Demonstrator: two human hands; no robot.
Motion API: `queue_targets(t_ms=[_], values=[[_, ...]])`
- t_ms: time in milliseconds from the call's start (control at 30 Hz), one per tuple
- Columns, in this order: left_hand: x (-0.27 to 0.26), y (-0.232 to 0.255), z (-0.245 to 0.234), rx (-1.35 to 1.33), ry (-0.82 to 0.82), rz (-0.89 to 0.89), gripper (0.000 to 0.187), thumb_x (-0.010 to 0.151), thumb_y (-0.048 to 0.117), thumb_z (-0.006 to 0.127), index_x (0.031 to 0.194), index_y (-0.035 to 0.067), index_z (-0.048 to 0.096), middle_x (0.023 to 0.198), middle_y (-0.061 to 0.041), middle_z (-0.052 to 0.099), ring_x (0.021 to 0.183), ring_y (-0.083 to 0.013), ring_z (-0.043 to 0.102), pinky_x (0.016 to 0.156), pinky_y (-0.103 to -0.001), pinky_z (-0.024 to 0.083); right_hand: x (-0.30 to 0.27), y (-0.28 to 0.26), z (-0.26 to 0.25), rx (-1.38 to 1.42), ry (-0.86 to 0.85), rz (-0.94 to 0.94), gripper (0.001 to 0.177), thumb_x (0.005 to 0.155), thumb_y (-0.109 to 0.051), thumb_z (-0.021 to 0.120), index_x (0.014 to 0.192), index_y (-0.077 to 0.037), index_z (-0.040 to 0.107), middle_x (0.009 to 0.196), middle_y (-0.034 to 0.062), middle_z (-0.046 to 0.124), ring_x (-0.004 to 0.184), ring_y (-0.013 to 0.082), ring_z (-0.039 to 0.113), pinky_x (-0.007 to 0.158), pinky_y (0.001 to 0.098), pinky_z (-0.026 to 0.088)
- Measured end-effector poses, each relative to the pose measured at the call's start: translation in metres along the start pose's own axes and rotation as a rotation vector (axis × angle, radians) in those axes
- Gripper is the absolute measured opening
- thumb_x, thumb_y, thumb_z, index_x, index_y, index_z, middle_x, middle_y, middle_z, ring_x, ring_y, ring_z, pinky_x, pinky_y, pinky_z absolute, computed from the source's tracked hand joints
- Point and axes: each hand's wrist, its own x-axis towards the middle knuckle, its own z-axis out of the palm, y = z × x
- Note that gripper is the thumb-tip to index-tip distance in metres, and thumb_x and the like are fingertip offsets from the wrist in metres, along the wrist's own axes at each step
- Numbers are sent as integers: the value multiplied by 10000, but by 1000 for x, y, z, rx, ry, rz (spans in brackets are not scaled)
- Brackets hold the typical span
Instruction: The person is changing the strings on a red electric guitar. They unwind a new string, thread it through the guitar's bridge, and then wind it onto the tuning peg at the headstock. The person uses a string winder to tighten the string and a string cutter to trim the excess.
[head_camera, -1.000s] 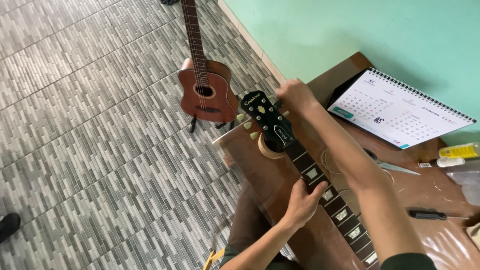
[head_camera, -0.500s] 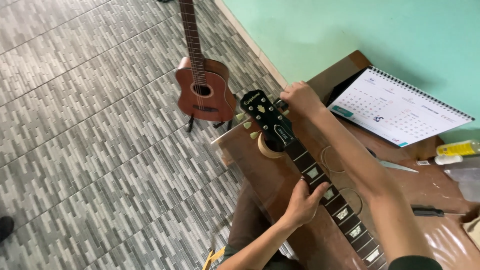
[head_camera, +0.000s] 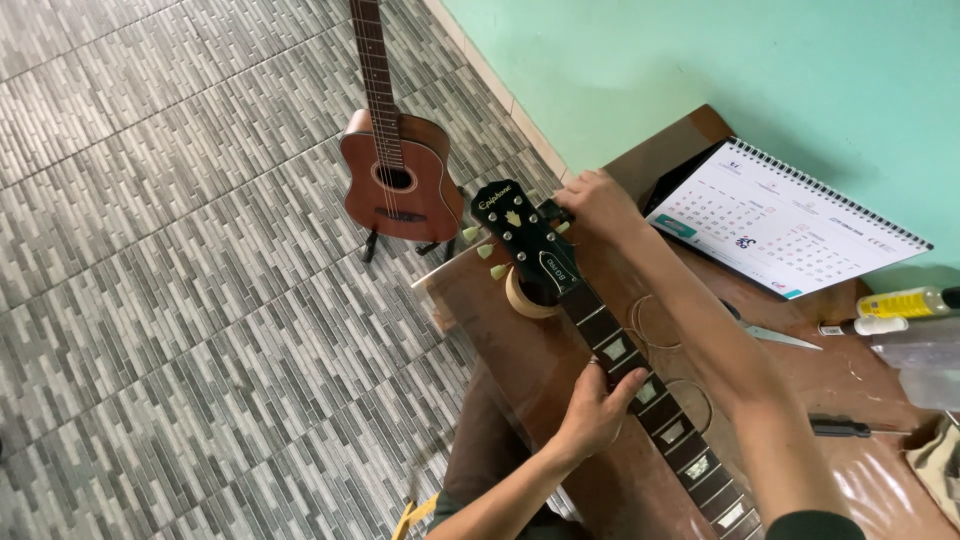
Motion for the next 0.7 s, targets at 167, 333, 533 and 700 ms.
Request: queue_targets(t_ms=[167, 333, 533, 700], values=[[-1, -7, 1, 15, 28, -3, 283, 992, 394, 649, 1026, 125, 569, 946, 5, 623, 889, -137, 590, 803, -315, 528, 38, 5, -22, -87, 118, 48, 283, 1050, -186, 724, 776, -158, 658, 658, -39, 599, 609, 137, 484, 668, 267, 468], [-3, -12, 2, 54, 16, 61, 307, 995, 413, 636, 1068, 119, 584, 961, 8, 653, 884, -124, 608, 787, -314, 530, 40, -2, 9, -104, -13, -7, 311, 909, 122, 696, 745, -132, 622, 630, -15, 619, 572, 120, 560, 694, 295, 591], [5, -24, 5, 131, 102, -33, 454, 997, 437, 703, 803, 182, 381, 726, 63, 407, 672, -84, 368, 622, -288, 393, 10, 6, -12, 17, -12, 49, 101, 949, -94, 773, 889, -156, 720, 789, -24, 689, 728, 140, 584, 768, 275, 526], [4, -29, 6, 111, 94, 6, 455, 1017, 421, 682, 783, 177, 377, 693, 61, 395, 637, -87, 367, 583, -292, 365, 55, 4, -19, -57, 47, 65, 355, 914, 188, 613, 730, -115, 594, 624, 14, 618, 570, 148, 508, 672, 299, 546]])
